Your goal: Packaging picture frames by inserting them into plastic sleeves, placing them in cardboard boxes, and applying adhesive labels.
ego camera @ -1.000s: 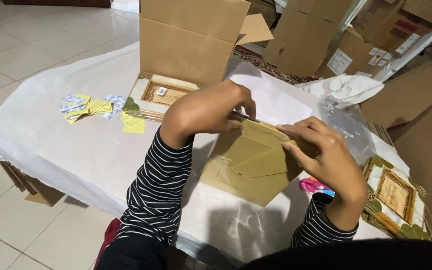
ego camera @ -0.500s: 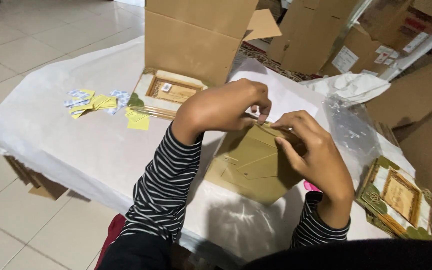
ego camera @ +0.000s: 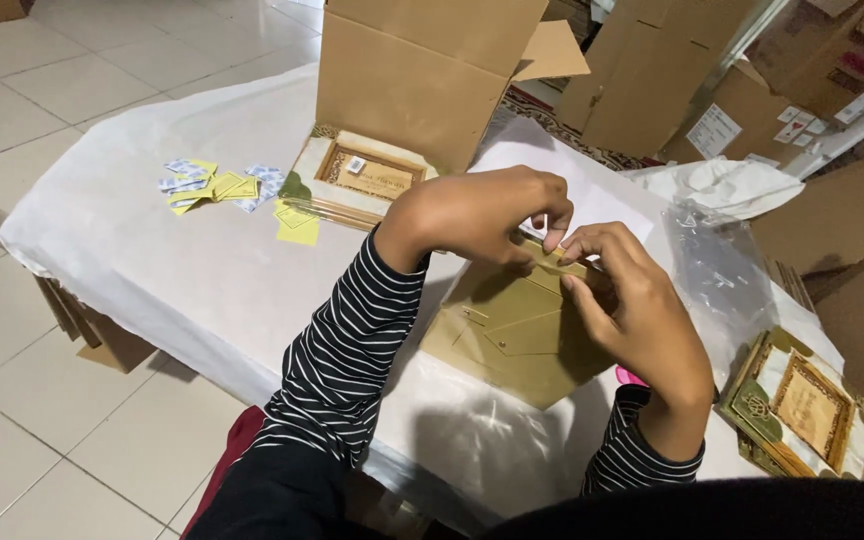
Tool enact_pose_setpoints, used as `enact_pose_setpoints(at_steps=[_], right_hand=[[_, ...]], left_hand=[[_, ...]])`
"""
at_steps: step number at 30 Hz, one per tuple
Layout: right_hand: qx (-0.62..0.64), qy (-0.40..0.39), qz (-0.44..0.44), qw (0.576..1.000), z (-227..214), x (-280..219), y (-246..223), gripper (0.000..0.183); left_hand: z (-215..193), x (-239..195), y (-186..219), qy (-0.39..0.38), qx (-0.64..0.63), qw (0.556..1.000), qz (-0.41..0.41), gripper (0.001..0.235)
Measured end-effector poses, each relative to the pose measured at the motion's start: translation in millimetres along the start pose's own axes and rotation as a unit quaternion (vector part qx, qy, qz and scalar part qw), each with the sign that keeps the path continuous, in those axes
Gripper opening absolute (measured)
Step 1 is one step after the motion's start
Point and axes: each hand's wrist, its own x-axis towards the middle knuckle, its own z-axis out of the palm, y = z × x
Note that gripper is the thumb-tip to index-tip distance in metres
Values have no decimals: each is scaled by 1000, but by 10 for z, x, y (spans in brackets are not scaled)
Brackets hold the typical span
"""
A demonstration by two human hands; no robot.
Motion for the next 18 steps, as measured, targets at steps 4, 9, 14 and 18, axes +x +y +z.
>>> enact_pose_setpoints(at_steps=[4,9,14,18], right_hand=[[-3,-6,-4,1000,5,16,-35,11],[0,-3,12,1000,5,37,-83,18],[18,-9,1,1000,17,27,-48,15],[8,-7,6,1000,39,17,-4,21]], left_hand=[[-29,-43,10,11,2,1000,16,16],[-100,-106,34,27,-25,999,32,4],[-180,-133,-12,16,-87,992,91,8],[-166,-101,-103,16,-111,985,129,8]])
